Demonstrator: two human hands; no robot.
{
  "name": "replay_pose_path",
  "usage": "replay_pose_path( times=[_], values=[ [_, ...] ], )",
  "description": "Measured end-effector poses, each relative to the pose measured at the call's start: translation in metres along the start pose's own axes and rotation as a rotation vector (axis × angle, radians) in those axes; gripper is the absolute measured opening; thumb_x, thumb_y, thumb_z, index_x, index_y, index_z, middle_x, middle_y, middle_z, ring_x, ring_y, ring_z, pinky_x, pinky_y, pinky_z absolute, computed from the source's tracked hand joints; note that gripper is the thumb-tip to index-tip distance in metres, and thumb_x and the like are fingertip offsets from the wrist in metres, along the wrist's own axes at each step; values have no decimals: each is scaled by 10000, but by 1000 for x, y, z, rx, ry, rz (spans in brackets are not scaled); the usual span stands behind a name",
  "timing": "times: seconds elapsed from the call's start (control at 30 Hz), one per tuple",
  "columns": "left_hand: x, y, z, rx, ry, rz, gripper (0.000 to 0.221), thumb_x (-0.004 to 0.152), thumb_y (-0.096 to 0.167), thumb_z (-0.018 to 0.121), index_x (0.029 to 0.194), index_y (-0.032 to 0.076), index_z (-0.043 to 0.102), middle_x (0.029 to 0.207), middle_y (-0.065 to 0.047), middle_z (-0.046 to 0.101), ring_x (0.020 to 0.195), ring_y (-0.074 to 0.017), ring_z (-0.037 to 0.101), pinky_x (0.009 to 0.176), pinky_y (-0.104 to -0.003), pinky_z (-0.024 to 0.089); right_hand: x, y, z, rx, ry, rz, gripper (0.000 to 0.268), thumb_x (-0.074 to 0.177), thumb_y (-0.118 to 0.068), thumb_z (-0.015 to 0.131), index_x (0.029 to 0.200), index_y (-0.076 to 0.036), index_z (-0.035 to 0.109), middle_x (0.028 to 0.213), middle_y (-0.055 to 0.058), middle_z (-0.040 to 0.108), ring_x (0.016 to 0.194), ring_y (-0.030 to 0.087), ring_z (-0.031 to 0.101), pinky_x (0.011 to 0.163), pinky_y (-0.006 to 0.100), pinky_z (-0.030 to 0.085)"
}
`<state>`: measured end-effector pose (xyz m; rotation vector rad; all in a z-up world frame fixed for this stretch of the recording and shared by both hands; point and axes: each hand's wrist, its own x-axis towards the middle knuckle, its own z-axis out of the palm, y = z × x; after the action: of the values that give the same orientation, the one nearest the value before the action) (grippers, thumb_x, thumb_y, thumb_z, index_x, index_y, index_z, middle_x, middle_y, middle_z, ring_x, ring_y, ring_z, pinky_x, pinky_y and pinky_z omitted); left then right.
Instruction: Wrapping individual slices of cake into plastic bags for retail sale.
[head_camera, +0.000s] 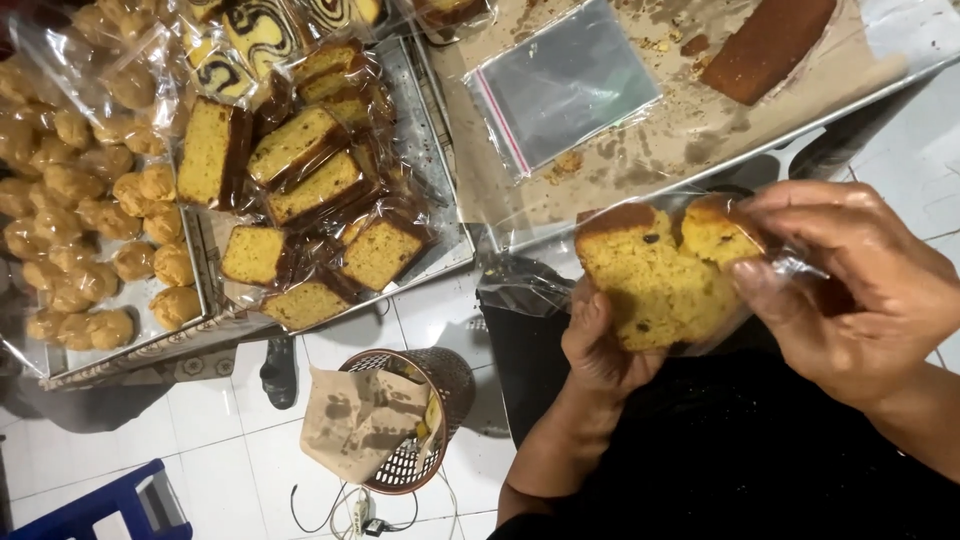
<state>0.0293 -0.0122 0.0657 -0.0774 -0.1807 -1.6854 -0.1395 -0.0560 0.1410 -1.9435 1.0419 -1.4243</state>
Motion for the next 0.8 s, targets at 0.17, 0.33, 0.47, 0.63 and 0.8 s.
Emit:
replay_pose_path(
  times=[0.17, 0.33, 0.47, 0.63, 0.8],
  values=[
    [0, -3, -5, -87, -22, -38, 415, 1034, 110, 633, 1389, -88, 545, 1257, -240, 698, 1097, -318, 754, 942, -375, 680, 0, -2, 2, 11, 21, -25, 340, 872, 51, 715, 1114, 211, 538, 1081, 354, 635, 747, 268, 639, 621, 312, 547],
    [-7, -1, -9, -99, 18, -73, 455, 1049, 133, 608, 1475, -2, 521, 1360, -188, 657, 1213, -291, 705, 1060, -384, 634, -4, -13, 0, -127, -53, -2, 322, 844, 52, 783, 1119, 170, 664, 1226, 302, 636, 484, 62, 356, 471, 207, 346],
    [-16, 1, -24, -173, 7, -183, 488, 1052, 265, 586, 1441, -22, 514, 1226, -247, 684, 878, -335, 725, 627, -378, 607, -9, -5, -5, -39, -56, -28, 282, 810, 82, 717, 1041, 220, 633, 1151, 403, 645, 863, 327, 661, 764, 342, 553],
    [-30, -2, -42, -352, 52, -202, 500, 1064, 161, 558, 1508, -55, 479, 1405, -280, 625, 1230, -407, 689, 1048, -493, 631, -36, 21, -5, -118, -48, -110, 428, 911, -43, 736, 1319, 5, 620, 1235, 283, 617, 877, 210, 588, 746, 288, 509],
    [-23, -2, -29, -300, 7, -211, 469, 1073, 185, 535, 1507, 10, 500, 1357, -243, 659, 1075, -336, 726, 824, -382, 637, -28, 25, -3, -76, -96, -132, 367, 902, -107, 660, 1228, 62, 654, 1222, 256, 576, 891, 215, 551, 743, 295, 486]
  ],
)
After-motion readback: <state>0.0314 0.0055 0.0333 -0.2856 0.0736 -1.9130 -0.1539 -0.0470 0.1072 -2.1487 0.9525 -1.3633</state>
